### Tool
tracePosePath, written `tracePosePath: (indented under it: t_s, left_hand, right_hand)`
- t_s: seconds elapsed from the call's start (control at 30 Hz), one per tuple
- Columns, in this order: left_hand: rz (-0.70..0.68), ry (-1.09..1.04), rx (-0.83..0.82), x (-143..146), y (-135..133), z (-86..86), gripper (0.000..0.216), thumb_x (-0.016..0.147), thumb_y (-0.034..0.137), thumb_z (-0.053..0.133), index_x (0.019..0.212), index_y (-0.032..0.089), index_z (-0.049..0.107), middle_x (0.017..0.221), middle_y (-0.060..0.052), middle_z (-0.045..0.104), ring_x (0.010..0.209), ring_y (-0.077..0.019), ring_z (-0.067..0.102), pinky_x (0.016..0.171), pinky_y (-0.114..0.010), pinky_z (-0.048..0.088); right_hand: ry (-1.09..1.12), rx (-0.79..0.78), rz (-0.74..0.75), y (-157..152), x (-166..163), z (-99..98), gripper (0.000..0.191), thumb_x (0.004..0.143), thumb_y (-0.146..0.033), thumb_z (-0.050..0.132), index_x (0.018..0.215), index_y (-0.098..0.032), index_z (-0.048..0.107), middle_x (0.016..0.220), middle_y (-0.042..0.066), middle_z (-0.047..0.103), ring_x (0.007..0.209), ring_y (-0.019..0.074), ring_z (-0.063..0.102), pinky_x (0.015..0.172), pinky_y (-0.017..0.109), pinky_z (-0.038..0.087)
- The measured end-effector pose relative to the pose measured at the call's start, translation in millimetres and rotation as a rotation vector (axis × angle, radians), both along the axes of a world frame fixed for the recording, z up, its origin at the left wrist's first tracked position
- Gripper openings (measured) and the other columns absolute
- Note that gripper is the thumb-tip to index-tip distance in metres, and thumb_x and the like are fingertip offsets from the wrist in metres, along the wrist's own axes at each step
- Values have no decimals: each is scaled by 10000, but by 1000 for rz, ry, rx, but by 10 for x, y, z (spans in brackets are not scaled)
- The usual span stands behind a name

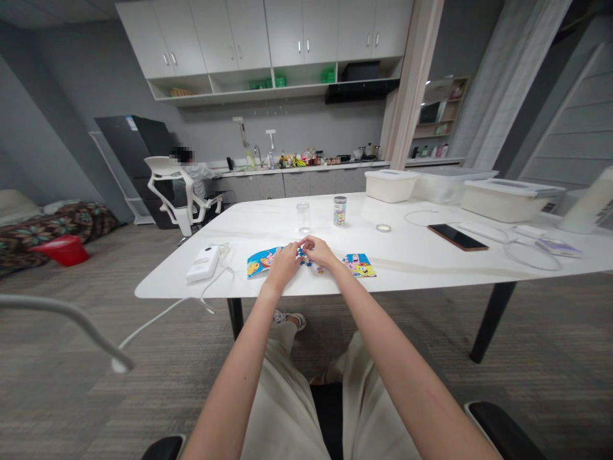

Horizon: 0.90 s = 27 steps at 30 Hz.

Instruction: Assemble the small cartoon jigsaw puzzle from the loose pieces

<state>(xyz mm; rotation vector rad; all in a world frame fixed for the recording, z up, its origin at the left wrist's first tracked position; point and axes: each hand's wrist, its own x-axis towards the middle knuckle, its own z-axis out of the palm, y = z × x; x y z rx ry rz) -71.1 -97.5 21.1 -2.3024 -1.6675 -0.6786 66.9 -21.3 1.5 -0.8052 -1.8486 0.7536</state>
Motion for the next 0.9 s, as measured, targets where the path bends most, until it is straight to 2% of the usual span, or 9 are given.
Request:
tracePosePath:
  t_s: [0.47,0.9]
  left_hand:
    - [-16,6,20,-14,25,-32,229,892,136,499,1118,175,514,1057,-93,628,1004,-238,604,888,-377,448]
    - [1,-6,10,-12,30,-51,210,908,235,529,1109,174,519,1057,-93,636,1005,-242,608,880,-370,448]
  right_hand:
    - [-40,23,-6,-28,28,26,247,699,-7,530,849,-181,620,673,-43,622,641,104,596,637,213,465]
    - [-56,15,-20,-78,30,57,255,700,-2,557,852,-189,640,648,-55,596,618,98,568,625,209,437]
